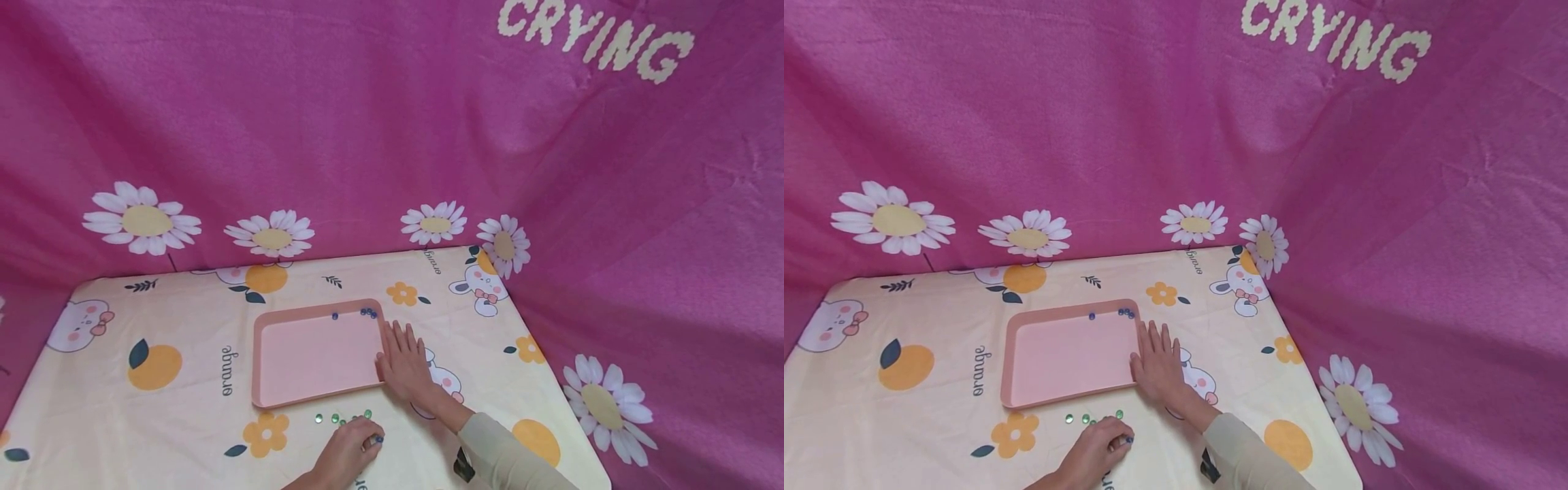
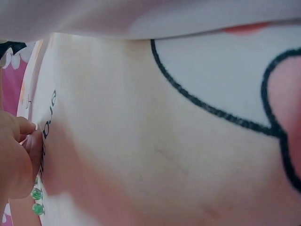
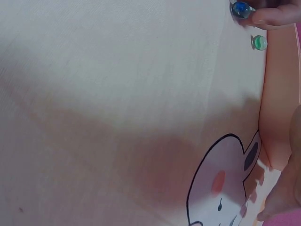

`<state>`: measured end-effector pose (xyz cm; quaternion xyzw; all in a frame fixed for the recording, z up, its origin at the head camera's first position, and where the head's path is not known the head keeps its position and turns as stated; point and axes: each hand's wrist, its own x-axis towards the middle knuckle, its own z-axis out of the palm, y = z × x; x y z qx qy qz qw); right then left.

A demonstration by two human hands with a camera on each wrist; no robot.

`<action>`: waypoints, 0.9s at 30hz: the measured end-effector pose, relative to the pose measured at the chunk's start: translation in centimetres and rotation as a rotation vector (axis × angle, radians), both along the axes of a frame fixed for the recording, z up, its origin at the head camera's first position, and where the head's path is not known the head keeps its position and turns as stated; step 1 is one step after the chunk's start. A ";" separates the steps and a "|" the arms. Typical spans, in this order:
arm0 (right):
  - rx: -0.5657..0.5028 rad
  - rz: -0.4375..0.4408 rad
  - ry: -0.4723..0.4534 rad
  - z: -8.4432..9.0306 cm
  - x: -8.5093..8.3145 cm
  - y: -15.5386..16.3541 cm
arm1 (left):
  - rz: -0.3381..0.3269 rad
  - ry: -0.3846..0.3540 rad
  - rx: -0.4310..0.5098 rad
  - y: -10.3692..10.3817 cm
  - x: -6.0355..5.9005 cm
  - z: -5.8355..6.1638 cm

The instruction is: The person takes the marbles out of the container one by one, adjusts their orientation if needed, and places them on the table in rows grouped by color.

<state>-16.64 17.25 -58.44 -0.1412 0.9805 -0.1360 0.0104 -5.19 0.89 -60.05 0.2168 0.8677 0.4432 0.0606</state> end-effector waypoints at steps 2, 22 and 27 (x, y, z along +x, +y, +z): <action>-0.001 0.001 -0.003 0.1 0.0 0.0 | 0.001 -0.010 0.024 0.0 -0.1 0.3; 0.020 -0.009 -0.015 -0.2 0.0 -0.1 | 0.372 0.058 0.117 -3.0 -12.4 3.5; 0.038 -0.017 -0.024 -0.2 -0.1 0.0 | 0.428 0.073 0.098 -3.4 -15.3 2.8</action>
